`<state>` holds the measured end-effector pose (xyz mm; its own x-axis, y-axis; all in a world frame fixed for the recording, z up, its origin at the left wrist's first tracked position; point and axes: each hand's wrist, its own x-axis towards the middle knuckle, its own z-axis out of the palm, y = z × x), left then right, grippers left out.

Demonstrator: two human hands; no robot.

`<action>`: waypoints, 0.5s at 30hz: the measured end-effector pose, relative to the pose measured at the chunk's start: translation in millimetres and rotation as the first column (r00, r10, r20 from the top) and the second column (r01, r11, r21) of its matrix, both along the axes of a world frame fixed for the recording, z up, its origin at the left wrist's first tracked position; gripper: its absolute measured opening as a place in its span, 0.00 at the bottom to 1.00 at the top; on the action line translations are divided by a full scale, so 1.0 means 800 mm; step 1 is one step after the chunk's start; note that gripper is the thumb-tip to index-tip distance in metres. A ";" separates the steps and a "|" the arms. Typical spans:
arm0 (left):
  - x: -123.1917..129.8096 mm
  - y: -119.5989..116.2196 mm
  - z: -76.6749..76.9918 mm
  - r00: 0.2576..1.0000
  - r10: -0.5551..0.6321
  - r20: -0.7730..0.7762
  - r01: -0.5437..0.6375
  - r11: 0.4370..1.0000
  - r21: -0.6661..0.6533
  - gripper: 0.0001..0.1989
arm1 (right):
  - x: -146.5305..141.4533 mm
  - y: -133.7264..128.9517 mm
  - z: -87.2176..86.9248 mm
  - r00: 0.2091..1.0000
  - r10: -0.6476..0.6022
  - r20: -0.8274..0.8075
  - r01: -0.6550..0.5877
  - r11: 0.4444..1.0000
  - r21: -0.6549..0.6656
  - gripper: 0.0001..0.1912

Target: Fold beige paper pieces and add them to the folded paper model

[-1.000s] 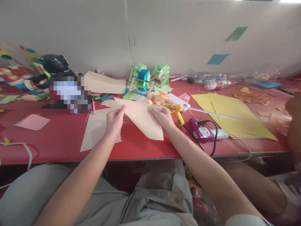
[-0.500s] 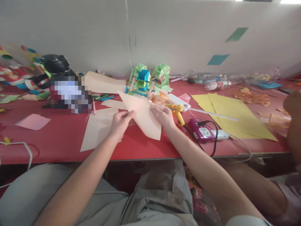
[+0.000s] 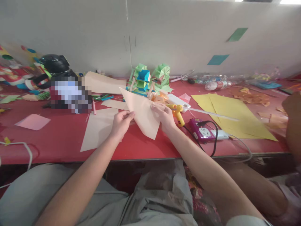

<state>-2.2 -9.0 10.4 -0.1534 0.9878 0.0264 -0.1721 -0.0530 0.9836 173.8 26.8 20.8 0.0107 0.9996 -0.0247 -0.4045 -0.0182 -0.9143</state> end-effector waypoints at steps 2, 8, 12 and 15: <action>-0.002 0.002 -0.002 0.998 0.064 -0.009 -0.063 0.997 0.033 0.16 | 0.000 0.001 -0.002 0.999 0.034 -0.002 -0.034 0.999 0.010 0.17; -0.031 0.016 0.000 0.944 0.229 -0.237 -0.189 0.965 0.180 0.15 | -0.002 0.003 -0.008 0.963 0.232 0.134 -0.230 0.973 -0.031 0.16; -0.055 0.016 0.016 0.873 0.122 -0.473 -0.063 0.988 0.139 0.16 | -0.004 0.001 -0.008 0.931 0.329 0.155 -0.319 0.944 -0.087 0.17; -0.059 0.008 0.030 0.832 -0.089 -0.548 0.109 0.994 0.004 0.18 | -0.004 -0.002 -0.006 0.907 0.396 0.140 -0.391 0.918 -0.061 0.18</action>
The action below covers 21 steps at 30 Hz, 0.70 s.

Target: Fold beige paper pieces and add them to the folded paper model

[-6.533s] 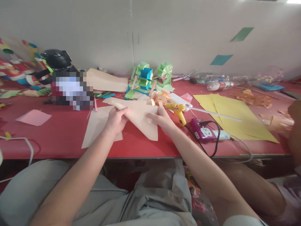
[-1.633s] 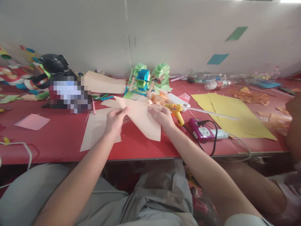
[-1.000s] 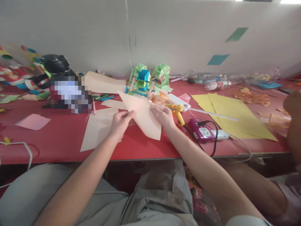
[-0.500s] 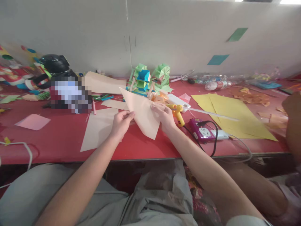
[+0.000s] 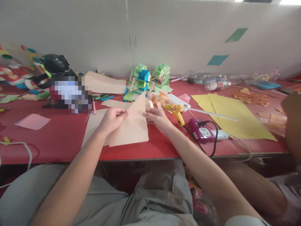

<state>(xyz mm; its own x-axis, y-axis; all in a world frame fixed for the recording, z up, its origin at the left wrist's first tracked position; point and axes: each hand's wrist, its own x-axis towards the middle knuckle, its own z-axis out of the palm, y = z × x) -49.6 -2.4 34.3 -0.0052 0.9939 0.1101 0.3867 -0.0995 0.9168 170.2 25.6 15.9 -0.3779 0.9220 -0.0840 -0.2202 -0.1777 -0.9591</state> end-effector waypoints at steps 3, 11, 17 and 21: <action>0.007 -0.009 0.010 0.986 -0.168 -0.015 0.164 0.974 -0.155 0.17 | 0.000 0.000 -0.001 0.998 0.061 -0.028 -0.058 0.996 0.073 0.18; 0.001 -0.011 0.023 0.969 -0.248 0.001 0.241 0.937 -0.254 0.17 | 0.003 0.005 -0.007 0.986 -0.116 0.116 0.099 0.984 0.147 0.18; -0.015 -0.007 0.021 0.950 -0.183 -0.253 0.152 0.978 -0.140 0.17 | 0.004 0.003 -0.005 0.987 -0.135 0.083 0.124 0.985 0.119 0.18; -0.024 -0.004 0.020 0.940 -0.129 -0.315 0.115 0.991 -0.064 0.18 | 0.005 0.004 -0.007 0.987 -0.149 0.065 0.141 0.982 0.123 0.18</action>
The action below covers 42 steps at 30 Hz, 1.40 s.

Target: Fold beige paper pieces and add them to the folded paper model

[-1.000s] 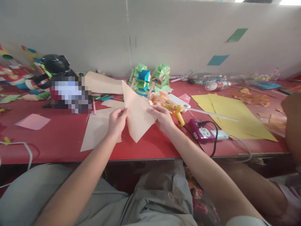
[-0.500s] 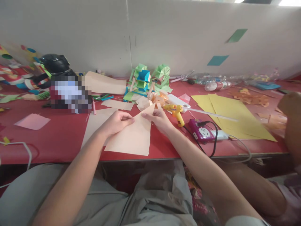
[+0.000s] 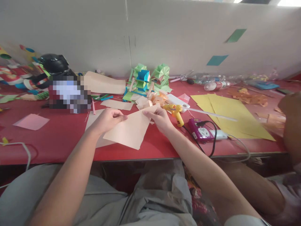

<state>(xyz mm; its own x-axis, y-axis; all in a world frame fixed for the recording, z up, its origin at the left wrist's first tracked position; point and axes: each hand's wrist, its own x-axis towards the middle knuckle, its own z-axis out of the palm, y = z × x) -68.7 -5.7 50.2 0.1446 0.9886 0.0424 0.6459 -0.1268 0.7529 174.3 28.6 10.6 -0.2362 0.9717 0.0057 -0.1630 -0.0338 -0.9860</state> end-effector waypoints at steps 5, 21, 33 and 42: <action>-0.017 0.005 0.000 0.999 -0.045 0.029 0.045 0.999 0.008 0.14 | 0.001 0.000 0.001 1.000 -0.029 -0.001 0.030 0.999 0.015 0.17; -0.039 0.004 0.006 0.953 0.055 -0.297 -0.006 0.987 0.162 0.11 | 0.006 -0.003 0.011 0.985 0.035 0.170 -0.058 0.990 0.132 0.14; 0.037 -0.016 0.007 0.870 -0.098 -0.483 0.234 0.944 0.231 0.12 | -0.006 -0.006 0.001 0.793 0.000 0.610 -0.435 0.700 0.566 0.10; 0.015 -0.008 0.011 0.895 -0.005 -0.447 0.160 0.937 0.310 0.12 | 0.004 -0.002 0.005 0.796 0.074 0.601 -0.435 0.759 0.484 0.06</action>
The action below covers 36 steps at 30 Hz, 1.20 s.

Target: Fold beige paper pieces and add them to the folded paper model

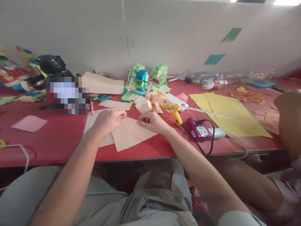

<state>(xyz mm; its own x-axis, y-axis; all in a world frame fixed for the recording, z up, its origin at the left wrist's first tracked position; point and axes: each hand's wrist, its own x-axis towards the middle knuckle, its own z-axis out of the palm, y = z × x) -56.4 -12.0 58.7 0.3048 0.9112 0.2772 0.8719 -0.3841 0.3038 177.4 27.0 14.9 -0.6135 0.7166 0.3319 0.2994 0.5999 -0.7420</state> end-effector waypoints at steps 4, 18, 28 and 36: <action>-0.043 0.009 0.001 0.994 0.079 0.074 -0.073 0.995 -0.072 0.12 | 0.011 0.002 0.001 1.000 -0.010 0.025 0.011 0.997 -0.070 0.06; -0.085 0.015 0.002 0.965 0.224 0.133 -0.202 0.966 -0.162 0.12 | 0.025 0.007 0.002 0.991 -0.131 0.002 0.130 0.987 -0.090 0.07; -0.082 0.010 0.008 0.948 0.178 0.265 -0.127 0.972 -0.199 0.14 | 0.022 0.003 0.015 0.916 -0.317 -0.245 0.211 0.901 -0.380 0.15; -0.052 0.009 0.002 0.876 0.154 0.457 -0.023 0.960 -0.279 0.17 | 0.013 -0.001 0.010 0.886 -0.291 -0.362 0.029 0.813 -0.582 0.23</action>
<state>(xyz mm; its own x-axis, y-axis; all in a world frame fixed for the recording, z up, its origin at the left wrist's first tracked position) -97.6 -4.4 60.6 0.1128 0.9865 0.1187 0.6264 -0.1633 0.7622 187.4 25.9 23.2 -0.3689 0.9283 0.0465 -0.0614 0.0256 -0.9978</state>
